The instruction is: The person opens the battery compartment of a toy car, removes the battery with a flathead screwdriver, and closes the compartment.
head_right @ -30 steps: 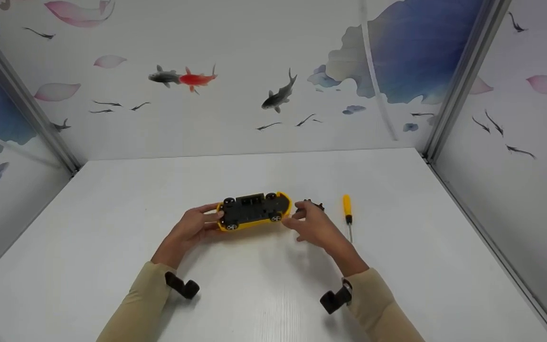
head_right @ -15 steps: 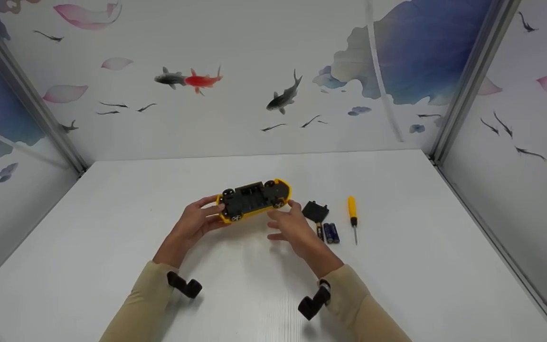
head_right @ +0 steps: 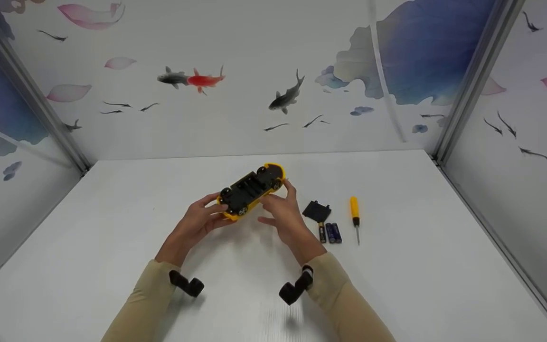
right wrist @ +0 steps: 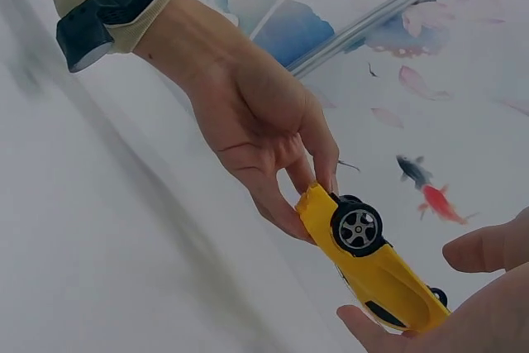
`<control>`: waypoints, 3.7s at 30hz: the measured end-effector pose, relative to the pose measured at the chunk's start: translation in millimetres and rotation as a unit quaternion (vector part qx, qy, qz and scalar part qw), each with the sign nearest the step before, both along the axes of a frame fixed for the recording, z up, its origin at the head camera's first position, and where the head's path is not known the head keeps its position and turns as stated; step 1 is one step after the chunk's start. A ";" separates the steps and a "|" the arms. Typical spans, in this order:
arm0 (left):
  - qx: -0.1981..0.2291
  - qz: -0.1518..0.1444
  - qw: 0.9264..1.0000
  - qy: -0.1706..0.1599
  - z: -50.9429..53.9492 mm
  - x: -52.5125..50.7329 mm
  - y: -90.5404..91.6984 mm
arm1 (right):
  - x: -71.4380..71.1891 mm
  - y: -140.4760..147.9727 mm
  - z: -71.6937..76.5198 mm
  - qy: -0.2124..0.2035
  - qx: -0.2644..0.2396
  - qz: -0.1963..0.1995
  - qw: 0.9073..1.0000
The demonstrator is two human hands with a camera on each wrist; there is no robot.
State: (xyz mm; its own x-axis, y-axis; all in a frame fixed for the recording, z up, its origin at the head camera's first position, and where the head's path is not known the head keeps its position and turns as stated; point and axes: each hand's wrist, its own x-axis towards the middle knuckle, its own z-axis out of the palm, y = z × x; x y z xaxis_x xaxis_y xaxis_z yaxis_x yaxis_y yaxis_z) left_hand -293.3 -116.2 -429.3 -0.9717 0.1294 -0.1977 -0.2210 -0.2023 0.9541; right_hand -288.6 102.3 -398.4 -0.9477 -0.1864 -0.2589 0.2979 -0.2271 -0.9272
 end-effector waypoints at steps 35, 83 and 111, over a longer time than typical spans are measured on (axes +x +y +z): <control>-0.093 -0.123 0.988 0.002 -3.0 8.3 -5.9 | -23.5 12.6 -17.3 0.001 0.038 -0.007 0.999; -0.067 -0.108 0.992 -0.015 -5.8 3.9 -11.9 | -17.8 13.0 -24.6 0.057 0.149 0.175 0.972; -0.079 -0.096 0.991 -0.046 -16.8 -0.5 -12.3 | -40.8 58.7 0.3 0.098 0.307 0.117 0.939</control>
